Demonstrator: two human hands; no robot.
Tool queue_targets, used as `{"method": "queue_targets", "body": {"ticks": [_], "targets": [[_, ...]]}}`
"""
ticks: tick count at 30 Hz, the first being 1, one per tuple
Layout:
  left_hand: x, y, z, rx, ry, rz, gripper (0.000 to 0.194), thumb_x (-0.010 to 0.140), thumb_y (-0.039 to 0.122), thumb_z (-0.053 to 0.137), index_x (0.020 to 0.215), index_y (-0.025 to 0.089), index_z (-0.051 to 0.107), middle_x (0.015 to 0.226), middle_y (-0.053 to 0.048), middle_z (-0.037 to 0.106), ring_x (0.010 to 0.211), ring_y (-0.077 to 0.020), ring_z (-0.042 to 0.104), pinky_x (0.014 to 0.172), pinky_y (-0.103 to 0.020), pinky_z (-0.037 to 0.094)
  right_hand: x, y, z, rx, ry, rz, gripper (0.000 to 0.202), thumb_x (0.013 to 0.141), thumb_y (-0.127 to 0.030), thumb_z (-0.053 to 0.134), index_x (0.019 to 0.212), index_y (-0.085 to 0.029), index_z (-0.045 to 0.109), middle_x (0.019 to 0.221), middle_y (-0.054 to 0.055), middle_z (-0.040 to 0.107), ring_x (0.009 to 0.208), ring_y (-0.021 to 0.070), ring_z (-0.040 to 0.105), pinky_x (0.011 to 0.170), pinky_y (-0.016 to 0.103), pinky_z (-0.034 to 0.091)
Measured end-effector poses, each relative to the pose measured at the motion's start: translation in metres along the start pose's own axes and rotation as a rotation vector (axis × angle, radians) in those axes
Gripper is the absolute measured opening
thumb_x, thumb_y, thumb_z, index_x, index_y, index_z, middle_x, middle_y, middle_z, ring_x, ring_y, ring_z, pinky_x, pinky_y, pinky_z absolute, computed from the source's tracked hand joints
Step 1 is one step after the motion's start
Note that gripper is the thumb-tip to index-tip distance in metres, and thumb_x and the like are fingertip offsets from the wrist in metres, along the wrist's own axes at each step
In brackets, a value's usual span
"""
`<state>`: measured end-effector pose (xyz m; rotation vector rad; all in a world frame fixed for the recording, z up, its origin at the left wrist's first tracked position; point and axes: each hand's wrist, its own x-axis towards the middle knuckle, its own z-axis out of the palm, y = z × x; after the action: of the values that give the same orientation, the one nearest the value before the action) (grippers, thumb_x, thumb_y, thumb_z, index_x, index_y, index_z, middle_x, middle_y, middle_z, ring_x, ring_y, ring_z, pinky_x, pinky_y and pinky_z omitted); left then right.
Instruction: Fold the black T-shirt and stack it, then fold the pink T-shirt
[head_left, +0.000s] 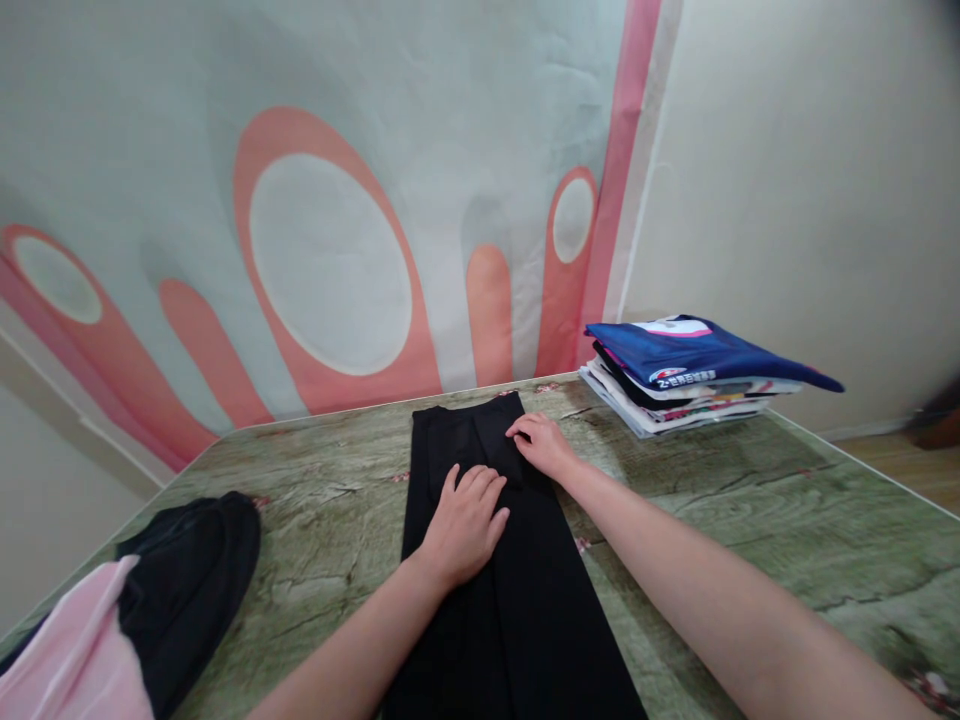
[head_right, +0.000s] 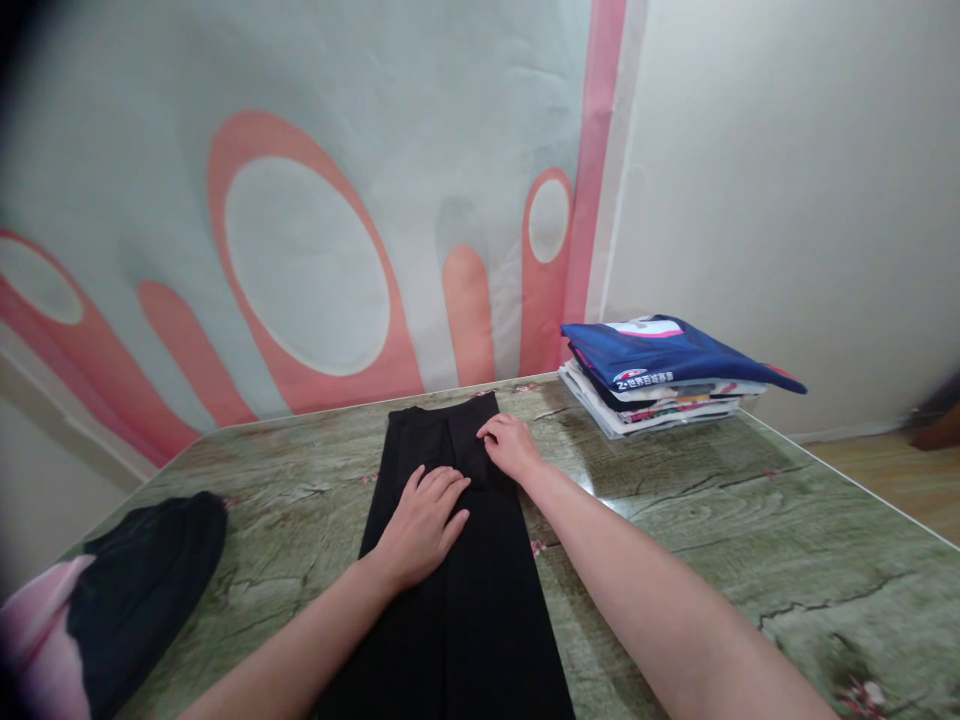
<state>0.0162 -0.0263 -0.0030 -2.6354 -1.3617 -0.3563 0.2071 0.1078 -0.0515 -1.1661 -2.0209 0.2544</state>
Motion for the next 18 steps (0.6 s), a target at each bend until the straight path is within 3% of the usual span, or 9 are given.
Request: {"method": "queue_targets", "body": {"ticks": [4,8,13,18], "targets": [[0.0,-0.002,0.003,0.016,0.004,0.041,0.052,0.096,0.042,0.038,0.144,0.021,0.033,0.146,-0.01,0.04,0.139,-0.0247,0.026,0.113,-0.052,0.017,0.001,-0.003,-0.001,0.022,0.026,-0.012,0.025,0.081,-0.009,0.05,0.091,-0.022,0.07,0.097,0.005,0.066,0.099,0.0197,0.057,0.094,0.038,0.041],[-0.002,-0.005,0.007,-0.015,-0.033,0.059,0.048,0.098,0.044,0.032,0.141,0.023,0.039,0.142,-0.009,0.046,0.136,-0.0233,0.033,0.112,-0.053,0.019,0.0,-0.013,-0.001,0.078,0.032,-0.119,0.024,0.083,-0.012,0.051,0.095,-0.022,0.069,0.101,0.005,0.066,0.1,0.0192,0.058,0.094,0.037,0.043],[-0.004,-0.006,0.006,-0.047,-0.032,0.038,0.047,0.097,0.044,0.034,0.138,0.022,0.042,0.141,-0.01,0.047,0.133,-0.0229,0.038,0.112,-0.051,0.021,-0.003,-0.022,0.008,0.077,-0.108,-0.268,0.025,0.084,-0.018,0.055,0.103,-0.025,0.07,0.109,0.005,0.067,0.107,0.0198,0.058,0.097,0.039,0.043],[-0.004,-0.005,0.004,-0.067,-0.031,0.002,0.05,0.095,0.044,0.039,0.141,0.023,0.038,0.14,-0.008,0.048,0.131,-0.022,0.039,0.113,-0.049,0.023,-0.004,-0.024,0.011,0.055,-0.119,-0.25,0.031,0.088,-0.02,0.051,0.114,-0.025,0.066,0.123,0.005,0.062,0.118,0.019,0.053,0.104,0.039,0.039]]}}
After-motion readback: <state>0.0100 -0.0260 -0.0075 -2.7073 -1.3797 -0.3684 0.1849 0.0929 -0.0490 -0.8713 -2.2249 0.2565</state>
